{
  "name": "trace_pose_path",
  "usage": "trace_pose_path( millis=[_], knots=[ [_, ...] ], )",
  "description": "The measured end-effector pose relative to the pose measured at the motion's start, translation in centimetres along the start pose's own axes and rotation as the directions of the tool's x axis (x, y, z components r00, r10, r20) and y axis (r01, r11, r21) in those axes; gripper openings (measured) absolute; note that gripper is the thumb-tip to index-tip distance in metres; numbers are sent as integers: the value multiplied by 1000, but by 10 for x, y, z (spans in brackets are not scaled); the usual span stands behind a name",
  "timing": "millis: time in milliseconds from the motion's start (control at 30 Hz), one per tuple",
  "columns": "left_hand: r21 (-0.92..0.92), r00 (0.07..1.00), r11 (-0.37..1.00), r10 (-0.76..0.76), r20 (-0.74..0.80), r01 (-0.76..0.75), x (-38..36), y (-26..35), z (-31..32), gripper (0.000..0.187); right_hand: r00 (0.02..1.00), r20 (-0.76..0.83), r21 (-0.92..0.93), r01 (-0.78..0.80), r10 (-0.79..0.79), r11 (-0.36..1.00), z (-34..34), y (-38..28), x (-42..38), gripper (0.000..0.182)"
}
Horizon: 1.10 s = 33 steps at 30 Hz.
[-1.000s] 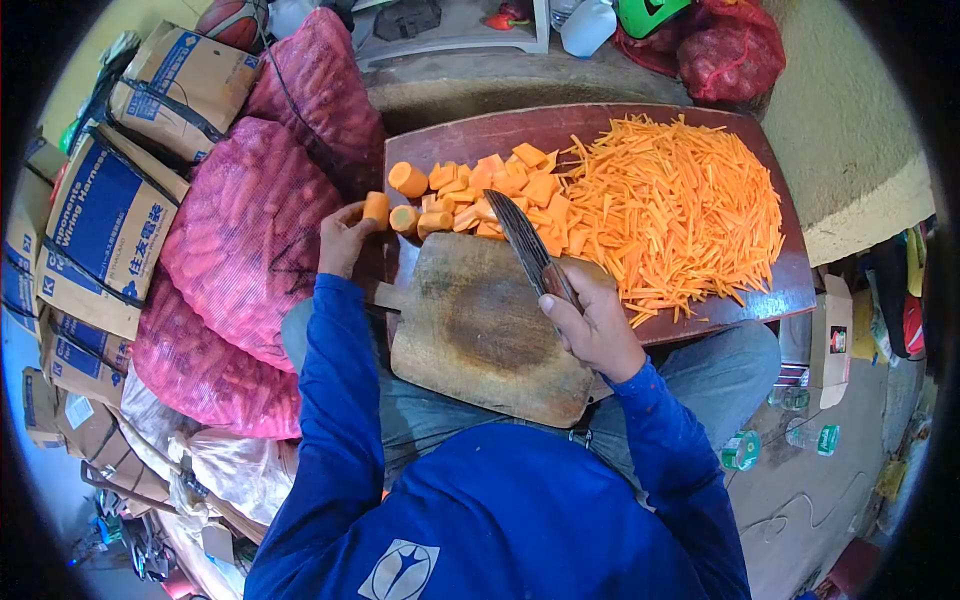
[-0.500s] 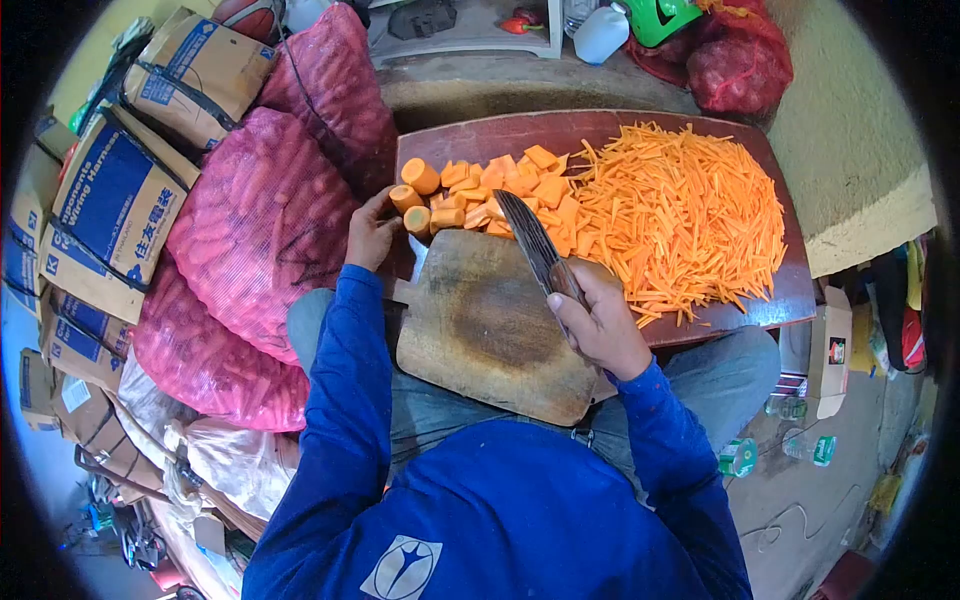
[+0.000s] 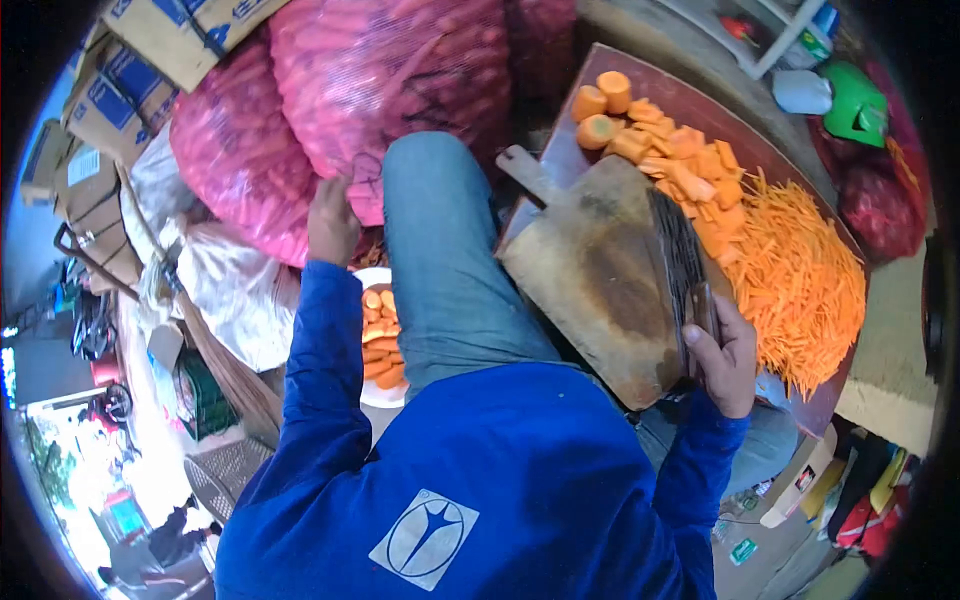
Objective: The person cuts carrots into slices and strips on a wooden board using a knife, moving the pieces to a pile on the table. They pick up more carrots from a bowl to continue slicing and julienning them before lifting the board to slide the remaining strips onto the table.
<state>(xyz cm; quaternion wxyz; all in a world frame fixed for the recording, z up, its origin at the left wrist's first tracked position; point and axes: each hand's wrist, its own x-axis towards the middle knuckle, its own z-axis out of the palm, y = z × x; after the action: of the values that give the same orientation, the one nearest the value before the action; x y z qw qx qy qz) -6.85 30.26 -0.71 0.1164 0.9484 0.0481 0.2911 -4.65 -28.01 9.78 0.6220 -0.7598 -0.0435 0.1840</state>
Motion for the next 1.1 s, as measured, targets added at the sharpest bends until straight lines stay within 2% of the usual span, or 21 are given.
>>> trace_pose_path(
  millis=[33,100,133,167,200,233,267,300,333,400,433,500,533,600,633,667,733,833,1000,1067,1100],
  knots=[
    [121,992,993,-12,126,-3,-38,-18,-3,45,1000,14,-4,-7,7,1000,4,1,4,54],
    [134,958,987,-116,264,83,-125,-72,16,42,992,109,-291,90,-61,953,6,2,10,52],
    [179,819,961,-275,504,213,-166,-92,18,41,992,108,-300,88,-58,950,4,3,10,52],
    [129,822,961,-275,498,243,-207,-100,24,38,995,98,-248,46,-22,968,1,7,8,52],
    [242,652,900,-431,623,363,-258,-131,42,38,996,92,-192,0,18,981,2,11,7,51],
    [177,662,882,-448,600,436,-275,-103,34,41,995,93,-196,-5,24,981,5,15,9,51],
    [171,523,907,-367,769,385,-330,-143,57,47,991,82,-291,123,-104,949,8,20,14,49],
    [380,419,852,-511,750,359,-339,-111,51,55,969,81,-384,245,-232,890,9,22,18,47],
    [372,420,857,-502,756,356,-338,-88,46,55,971,74,-391,240,-229,889,9,15,17,47],
    [554,305,738,-668,678,385,-332,-55,39,63,998,60,-324,1,20,946,13,-3,13,39],
    [544,306,747,-658,689,382,-322,-47,40,63,999,48,-332,-7,24,943,14,-4,13,39],
    [685,293,727,-667,685,53,-306,-36,52,66,998,68,-338,28,-6,941,15,-4,11,41],
    [668,297,743,-649,700,49,-301,-36,62,66,999,48,-350,18,-2,937,17,-3,10,41],
    [618,283,775,-627,726,131,-287,-47,84,64,991,69,-341,128,-111,931,22,-1,10,42],
    [555,374,809,-584,721,194,-309,-72,111,61,993,109,-340,84,-49,937,19,-5,9,44],
    [549,494,833,-506,707,68,-340,-106,144,57,996,77,-354,69,-45,933,19,-6,8,44],
    [594,704,784,-318,636,-182,-377,-152,193,48,999,48,-317,33,-18,948,23,-3,6,45],
    [503,558,864,-435,707,36,-344,-150,196,46,999,17,-228,-29,34,973,26,-8,3,45],
    [447,464,865,-501,731,229,-306,-136,183,43,997,18,-233,-69,75,970,26,-10,3,44],
    [427,445,857,-515,733,288,-298,-129,177,42,991,10,-101,-130,132,986,26,-11,2,44],
    [409,440,853,-519,733,325,-293,-124,174,42,992,11,-99,-127,128,987,26,-11,3,44]
  ],
)
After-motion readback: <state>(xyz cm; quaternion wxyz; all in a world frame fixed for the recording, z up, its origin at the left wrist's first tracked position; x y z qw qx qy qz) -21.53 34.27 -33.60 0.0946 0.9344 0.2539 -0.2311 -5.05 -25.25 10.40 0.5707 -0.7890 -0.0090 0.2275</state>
